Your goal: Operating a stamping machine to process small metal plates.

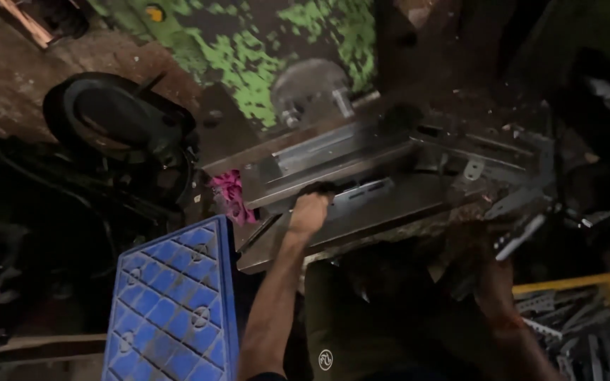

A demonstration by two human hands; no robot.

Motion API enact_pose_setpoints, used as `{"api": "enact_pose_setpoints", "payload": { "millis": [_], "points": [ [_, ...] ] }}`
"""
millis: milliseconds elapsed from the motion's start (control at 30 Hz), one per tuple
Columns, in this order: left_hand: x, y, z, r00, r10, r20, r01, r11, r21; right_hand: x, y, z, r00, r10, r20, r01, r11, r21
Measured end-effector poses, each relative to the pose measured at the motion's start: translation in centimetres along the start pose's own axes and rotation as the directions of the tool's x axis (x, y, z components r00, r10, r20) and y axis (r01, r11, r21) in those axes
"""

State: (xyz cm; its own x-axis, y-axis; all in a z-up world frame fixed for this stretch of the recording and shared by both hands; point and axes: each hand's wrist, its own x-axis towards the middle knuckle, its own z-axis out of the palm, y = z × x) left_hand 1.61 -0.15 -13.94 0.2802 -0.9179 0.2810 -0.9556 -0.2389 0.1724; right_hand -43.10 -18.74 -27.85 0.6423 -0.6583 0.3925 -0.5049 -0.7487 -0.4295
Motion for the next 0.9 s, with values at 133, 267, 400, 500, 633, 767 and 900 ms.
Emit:
{"api": "enact_pose_setpoints", "payload": {
  "millis": [133, 267, 400, 500, 633, 767, 900],
  "points": [
    [-0.5, -0.6, 2.1, 0.998, 0.03, -0.051, -0.022, 0.987, 0.157, 7.9, -7.8, -6.7, 0.829, 0.558, 0.036, -0.372, 0.502, 0.781],
    [-1.7, -0.1, 1.9, 0.998, 0.052, -0.041, -0.047, 0.992, 0.116, 13.2, -12.0, -9.7, 0.936, 0.348, 0.055, -0.352, 0.918, 0.181],
    [-2.8, 2.4, 0.0, 0.978, 0.104, -0.178, -0.077, 0.985, 0.152, 19.4, -17.8, -9.7, 0.966, -0.236, -0.106, 0.242, 0.969, 0.057],
    [-4.1, 3.5, 1.6, 0.909, 0.256, -0.33, -0.181, 0.953, 0.242, 23.5, -22.6, -8.9, 0.807, -0.59, 0.006, 0.589, 0.805, -0.068],
    [-4.0, 5.9, -0.5, 0.881, 0.285, -0.379, -0.223, 0.954, 0.201, 29.2, -28.4, -7.1, 0.688, -0.722, 0.08, 0.725, 0.675, -0.138],
    [-5.7, 6.8, -2.1, 0.782, 0.364, -0.506, -0.253, 0.927, 0.276, 31.2, -31.2, -5.8, 0.632, -0.762, -0.139, 0.7, 0.639, -0.318],
    [-6.3, 5.1, -1.7, 0.872, 0.328, -0.364, -0.275, 0.942, 0.191, 26.5, -29.3, -8.5, 0.787, -0.408, 0.463, 0.551, 0.802, -0.23]
  ]
}}
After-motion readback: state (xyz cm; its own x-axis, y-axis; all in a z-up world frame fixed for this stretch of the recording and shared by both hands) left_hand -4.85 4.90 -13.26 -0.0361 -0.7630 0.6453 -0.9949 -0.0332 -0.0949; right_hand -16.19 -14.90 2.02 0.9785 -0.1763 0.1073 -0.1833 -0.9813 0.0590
